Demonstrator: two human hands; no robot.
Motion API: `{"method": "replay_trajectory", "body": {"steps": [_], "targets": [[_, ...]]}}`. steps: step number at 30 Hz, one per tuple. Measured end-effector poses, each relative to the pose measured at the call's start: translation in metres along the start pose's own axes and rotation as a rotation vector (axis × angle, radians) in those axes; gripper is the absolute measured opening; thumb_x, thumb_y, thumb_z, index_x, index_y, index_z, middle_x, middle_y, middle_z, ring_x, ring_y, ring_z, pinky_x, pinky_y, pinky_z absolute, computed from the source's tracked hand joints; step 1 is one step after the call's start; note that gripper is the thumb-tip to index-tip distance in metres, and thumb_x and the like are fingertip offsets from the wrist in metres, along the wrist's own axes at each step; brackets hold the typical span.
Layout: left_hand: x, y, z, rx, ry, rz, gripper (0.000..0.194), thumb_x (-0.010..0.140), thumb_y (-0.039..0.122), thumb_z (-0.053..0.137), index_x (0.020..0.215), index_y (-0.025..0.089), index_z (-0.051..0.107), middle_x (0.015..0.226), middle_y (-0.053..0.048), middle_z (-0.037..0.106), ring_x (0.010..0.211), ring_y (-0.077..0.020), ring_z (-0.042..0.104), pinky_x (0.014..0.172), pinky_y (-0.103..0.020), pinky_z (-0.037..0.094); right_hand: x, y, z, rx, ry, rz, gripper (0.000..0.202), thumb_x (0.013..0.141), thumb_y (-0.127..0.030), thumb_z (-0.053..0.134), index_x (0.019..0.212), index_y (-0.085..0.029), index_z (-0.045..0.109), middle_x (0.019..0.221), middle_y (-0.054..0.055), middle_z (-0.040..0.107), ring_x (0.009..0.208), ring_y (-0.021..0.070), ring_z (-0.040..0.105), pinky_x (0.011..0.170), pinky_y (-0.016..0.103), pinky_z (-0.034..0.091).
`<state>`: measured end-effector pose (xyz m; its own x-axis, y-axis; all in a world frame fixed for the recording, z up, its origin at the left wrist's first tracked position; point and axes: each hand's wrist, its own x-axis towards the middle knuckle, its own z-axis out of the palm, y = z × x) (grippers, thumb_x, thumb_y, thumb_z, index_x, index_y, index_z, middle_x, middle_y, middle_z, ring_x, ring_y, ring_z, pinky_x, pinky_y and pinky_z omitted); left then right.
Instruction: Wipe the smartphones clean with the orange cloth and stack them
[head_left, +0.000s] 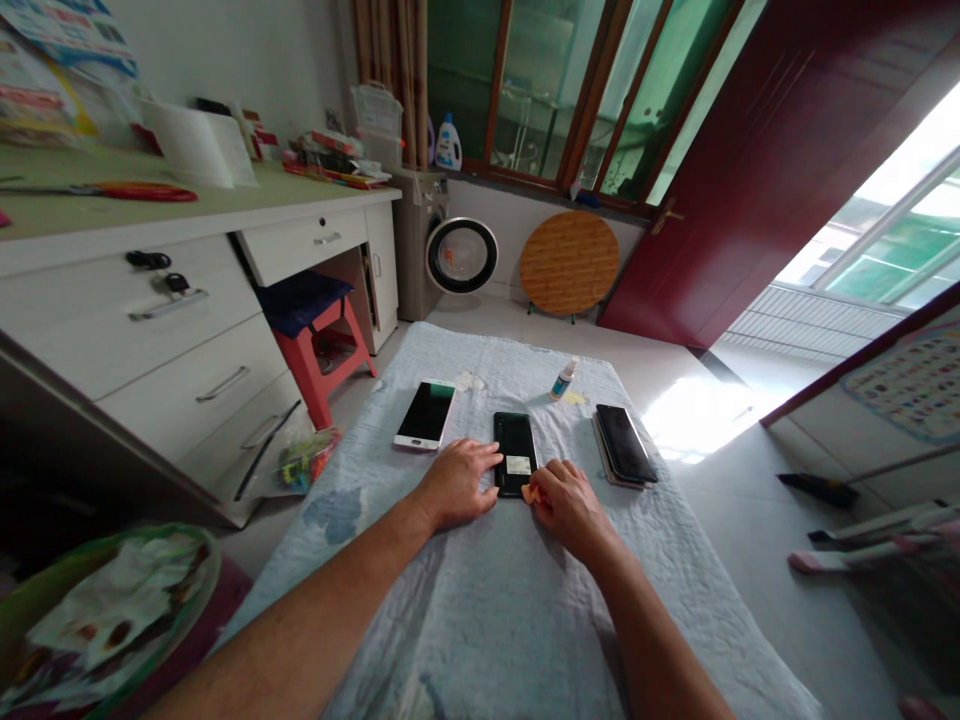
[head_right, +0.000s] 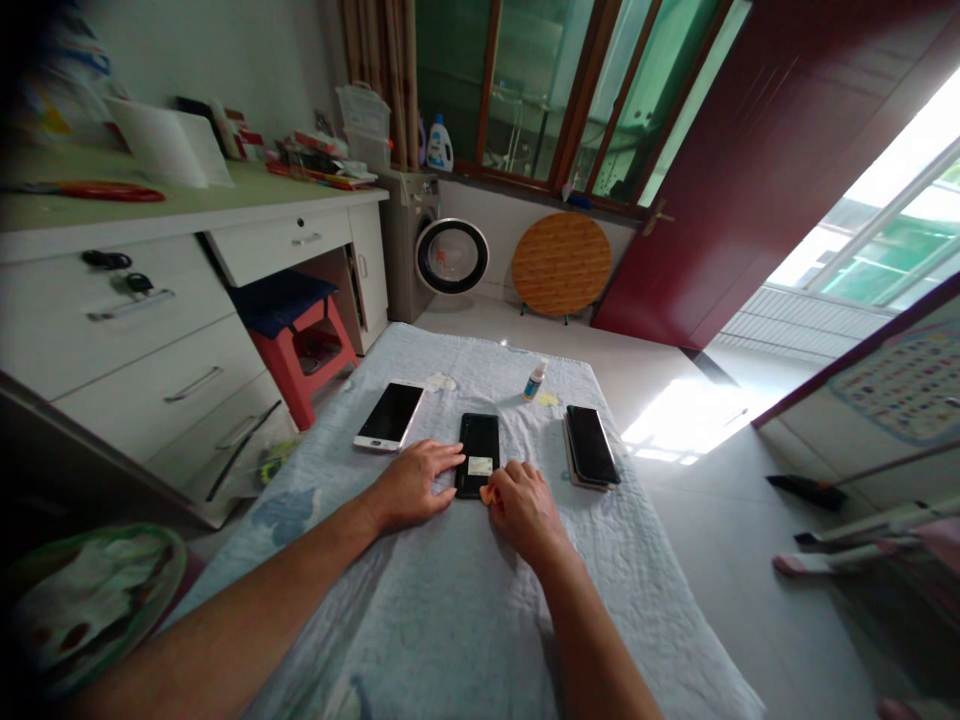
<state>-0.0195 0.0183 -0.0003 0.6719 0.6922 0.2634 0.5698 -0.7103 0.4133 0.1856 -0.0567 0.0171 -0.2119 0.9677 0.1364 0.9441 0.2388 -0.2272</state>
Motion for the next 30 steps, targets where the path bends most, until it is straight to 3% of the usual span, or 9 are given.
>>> {"method": "replay_trajectory", "body": {"steps": [14, 26, 30], "targets": [[-0.001, 0.003, -0.005, 0.003, -0.029, -0.009, 0.058, 0.069, 0.042, 0.076, 0.122, 0.019, 0.063, 0.134, -0.01, 0.059, 0.117, -0.0294, 0.056, 0.103, -0.045, 0.04, -0.004, 0.014, -0.005, 0.124, 0.022, 0.057, 0.018, 0.076, -0.006, 0.053, 0.085, -0.02, 0.06, 0.085, 0.002, 0.057, 0.083, 0.0169, 0.05, 0.075, 0.026, 0.036], [0.0, 0.0, 0.001, 0.0, -0.005, -0.027, 0.054, 0.072, 0.041, 0.076, 0.12, 0.02, 0.064, 0.133, -0.009, 0.06, 0.115, -0.0284, 0.056, 0.102, -0.044, 0.041, 0.001, 0.009, 0.003, 0.288, 0.054, 0.06, 0.01, 0.083, -0.016, 0.055, 0.085, -0.019, 0.064, 0.082, 0.002, 0.059, 0.084, 0.0166, 0.054, 0.075, 0.027, 0.038], [0.001, 0.0, 0.001, 0.0, -0.003, -0.026, 0.054, 0.072, 0.04, 0.076, 0.12, 0.019, 0.064, 0.132, -0.009, 0.061, 0.115, -0.0283, 0.057, 0.102, -0.044, 0.041, 0.008, 0.013, 0.006, 0.29, 0.114, 0.111, 0.019, 0.09, -0.026, 0.051, 0.085, -0.019, 0.067, 0.081, 0.003, 0.062, 0.082, 0.0164, 0.057, 0.076, 0.027, 0.039]]}}
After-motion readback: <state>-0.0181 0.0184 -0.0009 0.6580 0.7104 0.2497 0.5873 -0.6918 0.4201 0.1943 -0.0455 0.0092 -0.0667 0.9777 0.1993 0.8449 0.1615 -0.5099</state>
